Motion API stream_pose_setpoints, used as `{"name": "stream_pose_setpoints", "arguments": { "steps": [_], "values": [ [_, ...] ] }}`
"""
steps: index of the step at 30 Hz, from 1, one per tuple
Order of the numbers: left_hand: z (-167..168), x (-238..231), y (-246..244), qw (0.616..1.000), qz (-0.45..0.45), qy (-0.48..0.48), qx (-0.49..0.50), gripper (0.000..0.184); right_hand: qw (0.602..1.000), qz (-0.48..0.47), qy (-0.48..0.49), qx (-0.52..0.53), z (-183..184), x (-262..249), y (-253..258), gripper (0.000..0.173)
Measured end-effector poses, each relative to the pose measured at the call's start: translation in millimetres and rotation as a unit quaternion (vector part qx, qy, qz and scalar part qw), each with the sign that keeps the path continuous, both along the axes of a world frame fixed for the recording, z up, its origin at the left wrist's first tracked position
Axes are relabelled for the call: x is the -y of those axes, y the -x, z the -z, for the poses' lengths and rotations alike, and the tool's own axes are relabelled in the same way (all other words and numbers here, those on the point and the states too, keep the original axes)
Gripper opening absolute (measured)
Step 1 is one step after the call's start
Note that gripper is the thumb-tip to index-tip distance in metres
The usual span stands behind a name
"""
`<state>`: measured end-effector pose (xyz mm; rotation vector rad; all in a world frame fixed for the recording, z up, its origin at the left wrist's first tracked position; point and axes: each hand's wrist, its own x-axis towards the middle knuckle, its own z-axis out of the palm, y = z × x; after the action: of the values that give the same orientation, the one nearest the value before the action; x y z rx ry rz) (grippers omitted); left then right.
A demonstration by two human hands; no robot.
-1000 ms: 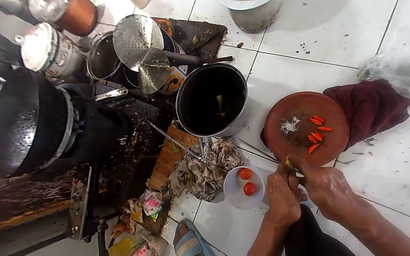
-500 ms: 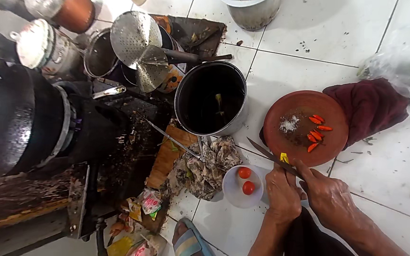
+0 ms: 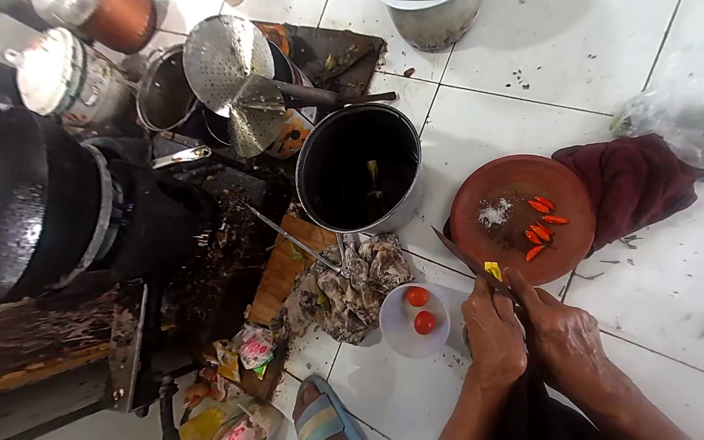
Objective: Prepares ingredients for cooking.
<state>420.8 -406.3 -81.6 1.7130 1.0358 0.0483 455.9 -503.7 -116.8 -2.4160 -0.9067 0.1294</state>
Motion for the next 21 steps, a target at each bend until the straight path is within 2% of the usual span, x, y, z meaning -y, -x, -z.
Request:
{"name": "stream_pose_setpoints", "arguments": {
  "steps": [4,10,14,21],
  "values": [
    [7,5,4,0.997,0.004,-0.07,0.012,0.017,1.0,-0.001,0.004,-0.002,-1,-2,2,0.047],
    [17,12,9,0.991,0.042,-0.121,0.032,0.031,1.0,0.015,0.015,-0.014,-1,-3,4,0.052],
    [21,6,10,0.986,0.079,-0.145,-0.013,0.025,0.999,0.019,0.007,-0.037,0,-5,4,0.052],
    [17,-8,2,0.998,0.019,-0.052,-0.007,0.02,0.997,0.016,0.021,-0.068,-1,-12,3,0.053]
  ]
}}
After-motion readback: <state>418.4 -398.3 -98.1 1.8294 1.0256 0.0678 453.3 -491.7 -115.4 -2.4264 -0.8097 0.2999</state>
